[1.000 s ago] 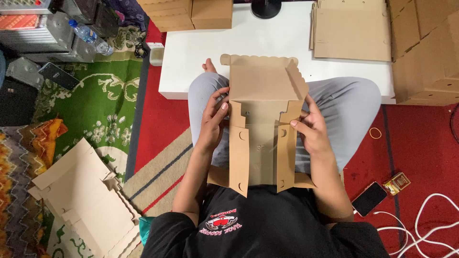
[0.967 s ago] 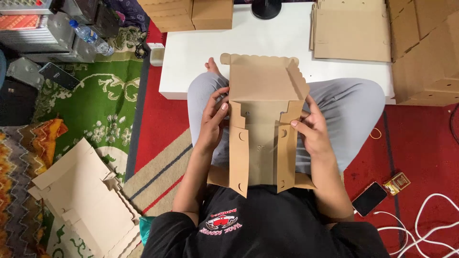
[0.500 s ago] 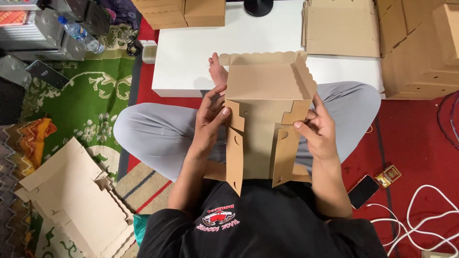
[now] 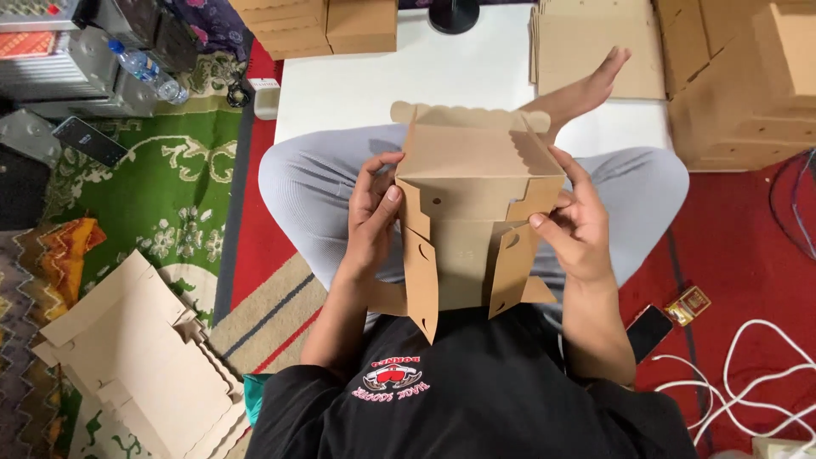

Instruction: Folding a pre-cut cardboard sheet into a box structure.

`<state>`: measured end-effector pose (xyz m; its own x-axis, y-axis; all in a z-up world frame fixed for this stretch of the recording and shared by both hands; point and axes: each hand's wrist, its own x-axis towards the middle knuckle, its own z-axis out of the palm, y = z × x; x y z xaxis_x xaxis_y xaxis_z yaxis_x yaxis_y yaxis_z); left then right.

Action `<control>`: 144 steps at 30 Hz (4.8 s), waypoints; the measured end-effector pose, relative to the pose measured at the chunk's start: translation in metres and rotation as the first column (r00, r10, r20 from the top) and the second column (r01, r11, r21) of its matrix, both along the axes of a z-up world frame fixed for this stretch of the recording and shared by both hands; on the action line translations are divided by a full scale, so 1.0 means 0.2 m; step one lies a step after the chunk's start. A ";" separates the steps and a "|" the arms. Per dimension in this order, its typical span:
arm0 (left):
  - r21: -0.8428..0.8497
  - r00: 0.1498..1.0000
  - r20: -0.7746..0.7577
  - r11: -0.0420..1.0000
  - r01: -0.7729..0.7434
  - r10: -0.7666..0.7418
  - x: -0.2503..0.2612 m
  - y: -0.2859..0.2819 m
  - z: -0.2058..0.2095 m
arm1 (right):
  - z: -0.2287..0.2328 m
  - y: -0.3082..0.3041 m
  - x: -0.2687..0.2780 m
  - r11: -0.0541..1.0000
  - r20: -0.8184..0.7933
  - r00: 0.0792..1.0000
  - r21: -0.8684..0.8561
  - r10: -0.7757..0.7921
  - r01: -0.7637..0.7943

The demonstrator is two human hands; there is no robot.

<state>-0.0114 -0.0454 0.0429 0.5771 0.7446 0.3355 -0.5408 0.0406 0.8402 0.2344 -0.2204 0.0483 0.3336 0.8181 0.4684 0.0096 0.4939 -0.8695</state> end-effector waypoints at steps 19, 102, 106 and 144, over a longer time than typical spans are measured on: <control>-0.137 0.990 -0.129 0.988 -0.077 0.059 0.22 0.36 -0.19 | 0.03 0.32 0.11 0.961 -0.056 0.962 -0.087 -0.267 0.261; -0.245 0.818 -0.575 0.948 -0.205 0.028 1.17 1.45 -0.72 | -0.72 1.41 0.96 0.724 -0.217 0.896 -0.673 -0.388 0.151; -0.195 0.759 -0.650 0.959 -0.207 0.032 1.17 1.45 -0.78 | -0.71 1.40 0.94 0.724 -0.166 0.897 -0.657 -0.409 0.209; -0.077 0.780 -0.626 0.994 -0.077 0.012 1.11 1.47 -1.23 | -0.67 1.32 0.90 0.751 -0.057 0.957 -0.634 -0.285 0.186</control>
<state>0.2100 0.2492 -0.2035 0.6012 0.7832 -0.1585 0.0974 0.1251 0.9874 0.4151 0.0426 -0.0862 0.5759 0.7983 -0.1766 -0.0932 -0.1505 -0.9842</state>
